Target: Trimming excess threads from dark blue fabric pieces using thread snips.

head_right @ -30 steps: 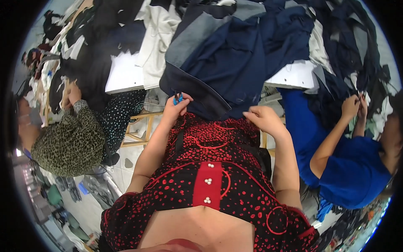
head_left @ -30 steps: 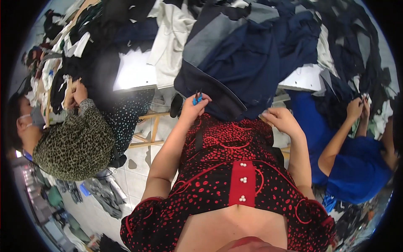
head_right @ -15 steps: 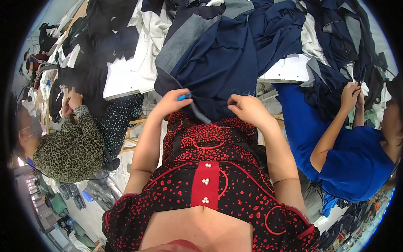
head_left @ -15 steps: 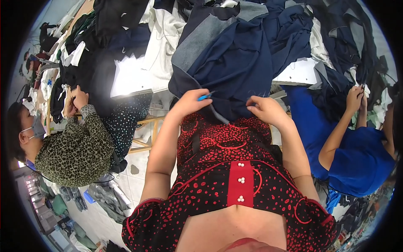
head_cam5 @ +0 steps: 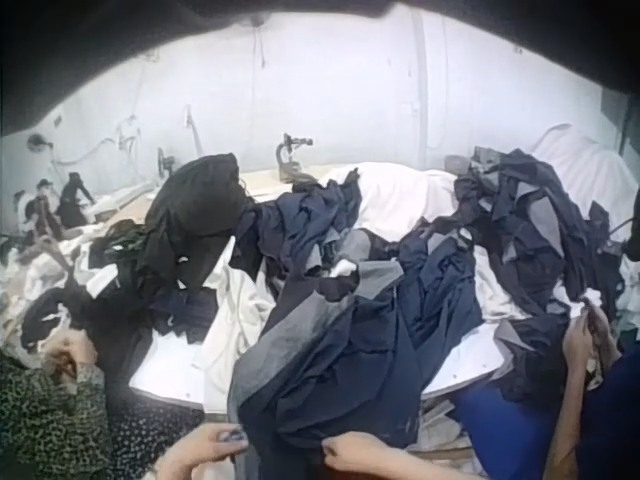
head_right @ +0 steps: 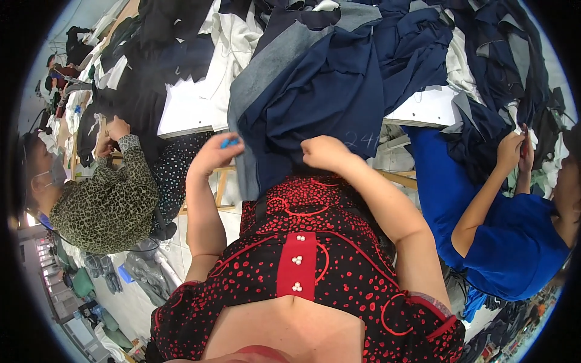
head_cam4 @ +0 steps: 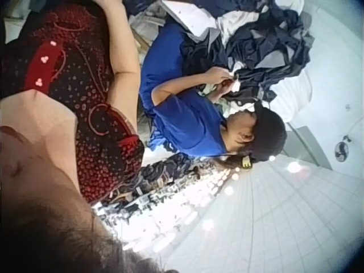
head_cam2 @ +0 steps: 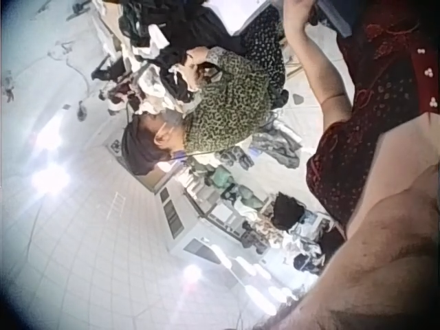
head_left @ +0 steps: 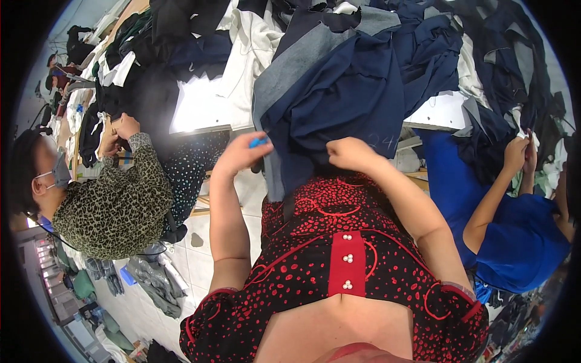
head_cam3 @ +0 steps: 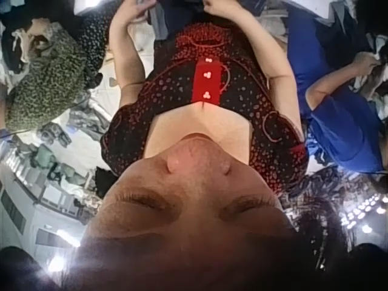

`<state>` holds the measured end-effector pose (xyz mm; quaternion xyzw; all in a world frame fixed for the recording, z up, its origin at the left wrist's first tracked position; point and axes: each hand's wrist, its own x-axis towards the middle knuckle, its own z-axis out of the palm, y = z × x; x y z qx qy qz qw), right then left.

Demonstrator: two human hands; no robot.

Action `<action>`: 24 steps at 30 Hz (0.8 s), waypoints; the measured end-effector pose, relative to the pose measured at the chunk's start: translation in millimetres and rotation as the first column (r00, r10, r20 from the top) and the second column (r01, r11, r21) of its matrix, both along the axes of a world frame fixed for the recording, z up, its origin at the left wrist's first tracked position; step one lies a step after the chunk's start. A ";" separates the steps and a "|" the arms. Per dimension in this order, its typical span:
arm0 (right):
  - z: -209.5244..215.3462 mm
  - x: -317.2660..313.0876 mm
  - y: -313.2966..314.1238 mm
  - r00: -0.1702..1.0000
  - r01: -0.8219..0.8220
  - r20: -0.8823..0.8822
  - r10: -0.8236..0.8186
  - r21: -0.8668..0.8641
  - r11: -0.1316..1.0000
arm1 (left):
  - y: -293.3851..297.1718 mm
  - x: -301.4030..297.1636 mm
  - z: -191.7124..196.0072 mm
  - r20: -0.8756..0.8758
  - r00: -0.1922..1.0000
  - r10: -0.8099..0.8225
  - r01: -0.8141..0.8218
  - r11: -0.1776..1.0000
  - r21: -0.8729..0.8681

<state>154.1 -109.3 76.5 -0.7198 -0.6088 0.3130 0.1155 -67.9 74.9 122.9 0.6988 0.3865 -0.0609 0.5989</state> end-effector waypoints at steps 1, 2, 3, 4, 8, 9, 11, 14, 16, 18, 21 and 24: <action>4.4 17.6 -11.2 0.970 0.046 -0.243 -0.028 0.068 0.997 | -2.3 2.5 -3.8 -0.013 0.984 -0.177 0.178 0.980 0.086; 20.8 30.7 -23.3 0.879 0.144 -0.458 -0.130 -0.005 0.990 | -6.6 6.6 -5.1 0.015 0.982 -0.189 0.185 0.973 0.135; 43.8 40.0 -32.7 0.784 0.202 -0.583 -0.212 -0.083 0.976 | -12.2 7.8 -8.0 0.044 0.980 -0.192 0.181 0.967 0.179; 56.0 50.6 -47.4 0.566 0.252 -0.751 -0.341 -0.236 0.939 | -16.1 12.7 -4.7 0.098 0.980 -0.170 0.154 0.976 0.155; 86.4 58.6 -79.5 0.105 0.429 -0.977 -0.186 -0.124 0.895 | -41.3 47.5 1.2 0.389 0.904 -0.180 0.126 0.979 0.160; 87.9 57.4 -81.2 0.008 0.458 -0.995 -0.098 -0.084 0.885 | -51.6 57.7 2.6 0.486 0.854 -0.184 0.142 0.982 0.122; 86.9 51.4 -76.2 -0.080 0.480 -0.997 -0.014 -0.051 0.876 | -68.4 77.5 5.5 0.452 0.855 -0.255 0.252 0.965 0.068; 98.2 44.1 -61.1 -0.266 0.388 -0.937 0.225 0.110 0.915 | -84.9 106.8 -7.5 0.505 0.825 -0.254 0.222 0.967 0.123; 113.5 45.1 -53.9 -0.236 0.372 -0.947 0.216 0.117 0.921 | -86.8 115.7 -26.7 0.645 0.754 -0.129 0.156 0.988 0.016; 129.3 53.5 -49.0 -0.188 0.399 -0.950 0.249 0.158 0.903 | -79.2 108.5 3.8 0.529 0.847 0.048 0.098 0.965 -0.244; 147.4 78.2 -23.9 -0.407 0.466 -0.807 0.429 0.221 0.857 | -63.9 99.6 39.5 0.656 0.692 0.301 0.051 0.886 -0.460; 136.0 94.7 4.0 0.282 0.778 -0.954 0.100 0.288 0.559 | -44.7 108.9 52.6 0.692 0.544 0.474 -0.131 0.863 -0.488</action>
